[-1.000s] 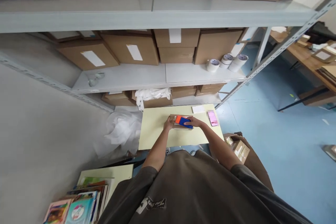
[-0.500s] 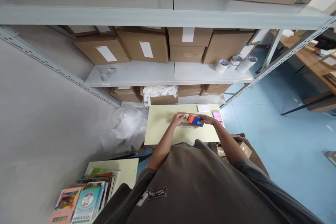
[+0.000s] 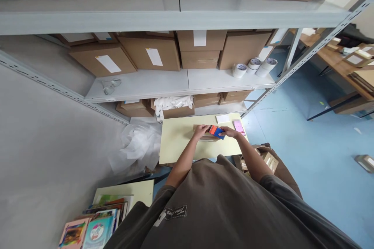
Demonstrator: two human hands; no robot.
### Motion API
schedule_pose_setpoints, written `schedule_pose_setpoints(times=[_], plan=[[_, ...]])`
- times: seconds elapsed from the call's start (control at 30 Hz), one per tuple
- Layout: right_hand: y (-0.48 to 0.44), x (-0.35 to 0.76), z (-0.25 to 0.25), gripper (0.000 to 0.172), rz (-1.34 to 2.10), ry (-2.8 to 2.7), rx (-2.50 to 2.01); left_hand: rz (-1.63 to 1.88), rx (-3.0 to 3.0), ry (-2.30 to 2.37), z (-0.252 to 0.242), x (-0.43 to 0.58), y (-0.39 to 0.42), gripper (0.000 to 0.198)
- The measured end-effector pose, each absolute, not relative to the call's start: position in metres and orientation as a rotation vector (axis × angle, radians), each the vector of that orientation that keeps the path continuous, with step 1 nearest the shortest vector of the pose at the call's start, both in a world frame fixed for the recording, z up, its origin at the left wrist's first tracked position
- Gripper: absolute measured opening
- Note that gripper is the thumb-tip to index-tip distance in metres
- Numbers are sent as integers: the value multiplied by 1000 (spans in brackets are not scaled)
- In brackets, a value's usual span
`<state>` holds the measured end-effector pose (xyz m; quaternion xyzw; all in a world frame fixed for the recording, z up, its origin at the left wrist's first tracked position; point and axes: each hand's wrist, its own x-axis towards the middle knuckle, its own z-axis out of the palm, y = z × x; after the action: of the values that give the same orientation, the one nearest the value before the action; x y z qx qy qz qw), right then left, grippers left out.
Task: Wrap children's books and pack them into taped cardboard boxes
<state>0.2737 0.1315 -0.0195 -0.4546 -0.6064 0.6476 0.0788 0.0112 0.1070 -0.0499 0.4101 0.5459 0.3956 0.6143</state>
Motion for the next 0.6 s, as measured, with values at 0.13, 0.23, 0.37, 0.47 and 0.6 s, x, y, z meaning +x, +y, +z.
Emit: schedule_pose_setpoints(times=[0.13,0.23,0.37,0.47,0.6], plan=[[121,260,-21,59,1707,-1828,-1453,954,958,1323,-50,11,104,36],[113,247,-27,60,1459,-1849,-1545,982,1041,1426,-50,6,99,28],[116,232,-25,62,1272,-1955,-1671,978,1143,1657,-50,-5,92,22],[126,228,-17,61,1269,-2094,-1673,975,1143,1775,-49,-22,90,21],[136,223,-7,62,1257,-2173,-1725,1008,1096,1903,-49,-64,89,22]])
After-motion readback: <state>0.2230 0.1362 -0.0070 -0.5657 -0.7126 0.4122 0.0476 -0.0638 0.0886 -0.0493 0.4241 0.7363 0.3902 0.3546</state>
